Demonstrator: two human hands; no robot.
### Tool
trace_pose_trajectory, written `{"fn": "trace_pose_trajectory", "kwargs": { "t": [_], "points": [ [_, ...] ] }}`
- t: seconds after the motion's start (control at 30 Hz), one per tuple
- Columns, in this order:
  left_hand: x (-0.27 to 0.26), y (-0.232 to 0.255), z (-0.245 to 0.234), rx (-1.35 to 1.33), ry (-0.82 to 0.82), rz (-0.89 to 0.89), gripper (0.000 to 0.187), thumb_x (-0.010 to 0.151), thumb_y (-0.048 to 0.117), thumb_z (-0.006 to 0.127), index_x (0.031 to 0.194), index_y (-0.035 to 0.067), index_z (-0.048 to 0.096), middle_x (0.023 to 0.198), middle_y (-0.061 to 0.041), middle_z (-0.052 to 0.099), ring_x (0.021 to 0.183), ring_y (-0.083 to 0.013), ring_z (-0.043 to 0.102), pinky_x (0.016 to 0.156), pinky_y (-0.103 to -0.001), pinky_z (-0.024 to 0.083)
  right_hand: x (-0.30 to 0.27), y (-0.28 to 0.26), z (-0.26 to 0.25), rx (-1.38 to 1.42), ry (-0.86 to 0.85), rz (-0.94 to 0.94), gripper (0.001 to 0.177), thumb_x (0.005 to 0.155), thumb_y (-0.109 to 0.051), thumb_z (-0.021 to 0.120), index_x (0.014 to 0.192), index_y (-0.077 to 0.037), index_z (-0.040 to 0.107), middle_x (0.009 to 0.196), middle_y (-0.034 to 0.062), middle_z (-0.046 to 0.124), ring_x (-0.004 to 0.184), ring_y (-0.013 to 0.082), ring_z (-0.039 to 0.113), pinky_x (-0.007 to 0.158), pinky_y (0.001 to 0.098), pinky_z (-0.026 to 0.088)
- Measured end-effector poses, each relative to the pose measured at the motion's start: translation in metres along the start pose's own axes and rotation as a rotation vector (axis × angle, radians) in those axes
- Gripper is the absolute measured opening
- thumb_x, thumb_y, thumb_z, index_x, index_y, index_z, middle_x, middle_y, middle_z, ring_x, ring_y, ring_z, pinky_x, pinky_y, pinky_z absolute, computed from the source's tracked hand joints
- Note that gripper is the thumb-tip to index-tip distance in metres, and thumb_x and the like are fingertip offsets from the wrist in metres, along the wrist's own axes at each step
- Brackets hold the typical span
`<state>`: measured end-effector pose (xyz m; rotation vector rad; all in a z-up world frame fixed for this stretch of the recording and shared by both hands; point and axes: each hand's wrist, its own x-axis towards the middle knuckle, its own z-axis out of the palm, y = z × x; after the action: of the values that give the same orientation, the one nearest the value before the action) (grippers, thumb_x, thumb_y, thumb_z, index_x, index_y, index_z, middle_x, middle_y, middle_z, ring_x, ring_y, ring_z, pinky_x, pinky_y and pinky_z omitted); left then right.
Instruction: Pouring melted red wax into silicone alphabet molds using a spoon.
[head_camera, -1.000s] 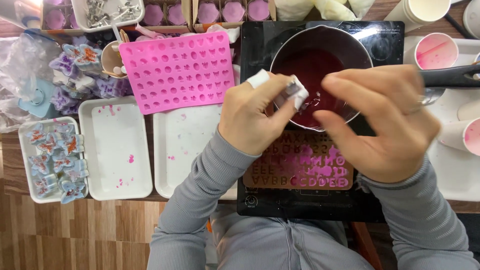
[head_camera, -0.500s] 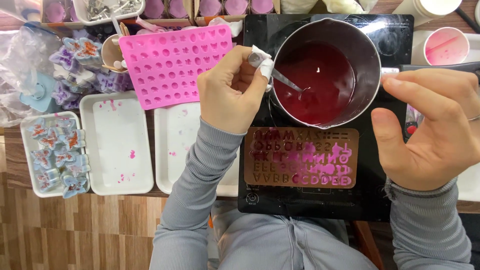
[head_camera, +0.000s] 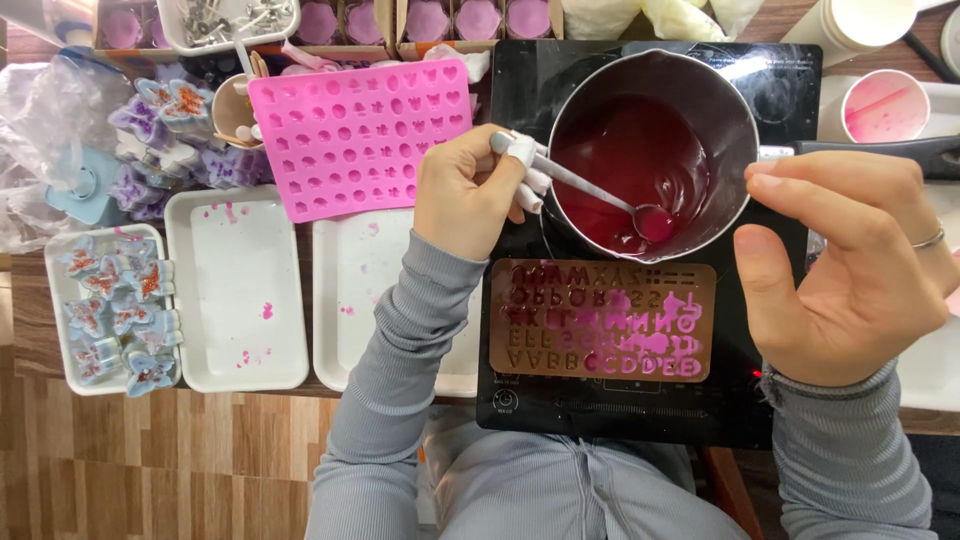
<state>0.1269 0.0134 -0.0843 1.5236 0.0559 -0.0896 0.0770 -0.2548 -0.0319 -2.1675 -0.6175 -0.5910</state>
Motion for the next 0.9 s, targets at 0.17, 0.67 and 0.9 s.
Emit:
{"fn": "trace_pose_trajectory", "kwargs": {
  "t": [0.17,0.67,0.9],
  "points": [
    [0.003,-0.014,-0.011,-0.150,-0.028,-0.013,0.019,0.104,0.009,0.057,0.096,-0.005,0.068,0.079,-0.011,0.073,0.061,-0.0120,0.067,0.052,-0.024,0.052,-0.006,0.002,0.000,0.037,0.037,0.013,0.022,0.103,-0.005,0.075,0.120,0.007,0.069,0.118,0.0202,0.070,0.101,0.0253,0.067,0.089,0.0297,0.056],
    [-0.014,-0.023,-0.030,-0.299,0.024,0.060,0.023,0.109,0.012,0.052,0.104,-0.006,0.066,0.079,-0.013,0.070,0.059,-0.0144,0.063,0.052,-0.027,0.052,-0.008,0.000,-0.002,0.113,0.072,0.074,0.020,0.111,-0.003,0.073,0.122,0.009,0.064,0.121,0.0217,0.066,0.103,0.0231,0.066,0.093,0.0293,0.057],
    [-0.035,-0.007,-0.043,-0.310,0.070,0.061,0.023,0.110,0.012,0.051,0.103,-0.006,0.065,0.079,-0.013,0.068,0.058,-0.0148,0.061,0.052,-0.027,0.050,-0.016,0.002,0.000,0.164,0.079,0.092,0.020,0.113,-0.005,0.073,0.125,0.008,0.063,0.123,0.0200,0.065,0.104,0.0221,0.066,0.094,0.0285,0.057]
  ]
}}
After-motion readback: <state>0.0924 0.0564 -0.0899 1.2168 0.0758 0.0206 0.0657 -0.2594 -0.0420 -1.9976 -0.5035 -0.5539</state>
